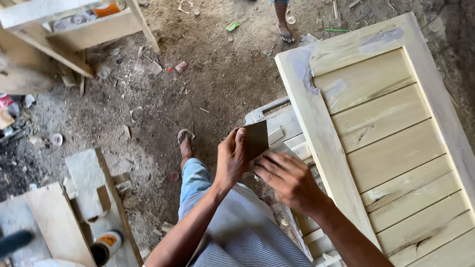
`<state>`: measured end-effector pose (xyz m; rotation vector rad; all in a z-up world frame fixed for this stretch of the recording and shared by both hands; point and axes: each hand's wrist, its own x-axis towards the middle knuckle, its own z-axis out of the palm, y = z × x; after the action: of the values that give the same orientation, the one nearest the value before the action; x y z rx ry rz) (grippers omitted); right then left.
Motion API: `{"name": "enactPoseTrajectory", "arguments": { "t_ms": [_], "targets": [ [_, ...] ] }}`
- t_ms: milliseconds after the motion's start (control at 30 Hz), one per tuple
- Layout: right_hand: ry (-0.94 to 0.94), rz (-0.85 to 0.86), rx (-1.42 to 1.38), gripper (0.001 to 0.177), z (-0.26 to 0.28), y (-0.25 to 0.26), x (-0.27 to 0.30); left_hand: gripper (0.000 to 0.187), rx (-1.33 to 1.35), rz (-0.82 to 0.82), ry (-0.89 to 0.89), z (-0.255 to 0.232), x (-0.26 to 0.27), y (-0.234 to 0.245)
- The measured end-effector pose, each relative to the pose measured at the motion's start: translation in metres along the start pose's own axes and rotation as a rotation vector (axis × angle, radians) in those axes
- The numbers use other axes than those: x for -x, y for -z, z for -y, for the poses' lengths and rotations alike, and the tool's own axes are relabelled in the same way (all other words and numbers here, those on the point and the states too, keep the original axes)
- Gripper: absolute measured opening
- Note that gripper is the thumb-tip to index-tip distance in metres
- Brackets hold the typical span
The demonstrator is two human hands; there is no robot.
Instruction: The person walks through a woodworking area, picks up a putty knife, scoops wood filler from a can, and applies it to a wooden door frame using a scraper. The person spreads the filler across the surface and edges of the door.
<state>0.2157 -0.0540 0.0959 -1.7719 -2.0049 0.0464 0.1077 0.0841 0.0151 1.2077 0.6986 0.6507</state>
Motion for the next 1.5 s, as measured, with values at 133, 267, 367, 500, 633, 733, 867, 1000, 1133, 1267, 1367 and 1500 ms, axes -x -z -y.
{"name": "enactPoseTrajectory", "arguments": {
  "t_ms": [133,267,367,500,633,733,867,1000,1133,1267,1367,1500],
  "targets": [
    [0.043,0.013,0.062,0.035,-0.008,0.025,-0.021,0.050,0.013,-0.071,0.083,-0.029,-0.058,0.030],
    [-0.093,-0.607,-0.146,0.031,-0.008,0.009,-0.065,0.051,0.111,0.009,-0.019,-0.057,-0.114,0.052],
    [-0.199,-1.028,-0.434,0.036,-0.015,-0.048,-0.111,0.049,0.189,0.154,-0.070,-0.067,-0.145,0.053],
    [-0.699,-1.222,-0.488,0.050,-0.015,-0.120,-0.167,0.046,0.279,0.222,0.051,-0.080,-0.187,0.074],
    [-0.686,-1.262,-0.444,0.052,-0.049,-0.160,-0.225,0.043,0.197,0.230,0.085,-0.091,-0.254,0.101],
    [-0.876,-0.822,-0.056,0.043,-0.040,-0.177,-0.234,0.035,0.278,0.310,0.220,-0.087,-0.282,0.124],
    [-1.447,-1.056,-0.474,0.050,-0.059,-0.170,-0.195,0.042,0.249,0.462,0.366,-0.071,-0.317,0.128],
    [-1.016,-1.655,-1.139,0.032,-0.027,-0.167,-0.147,0.036,0.239,0.689,0.639,-0.062,-0.334,0.117],
    [-1.137,-1.895,-1.142,0.028,0.016,-0.177,-0.130,0.038,0.143,0.821,0.840,-0.052,-0.331,0.081],
    [-1.332,-2.097,-0.823,0.029,0.054,-0.197,-0.135,0.039,0.238,0.926,0.997,-0.027,-0.336,0.046],
    [-1.526,-2.079,-0.625,0.040,0.041,-0.196,-0.114,0.038,0.321,0.906,1.103,-0.011,-0.342,0.022],
    [-1.495,-1.815,-0.448,0.033,0.005,-0.204,-0.081,0.042,0.225,0.863,1.073,-0.003,-0.356,-0.006]
  ]
}}
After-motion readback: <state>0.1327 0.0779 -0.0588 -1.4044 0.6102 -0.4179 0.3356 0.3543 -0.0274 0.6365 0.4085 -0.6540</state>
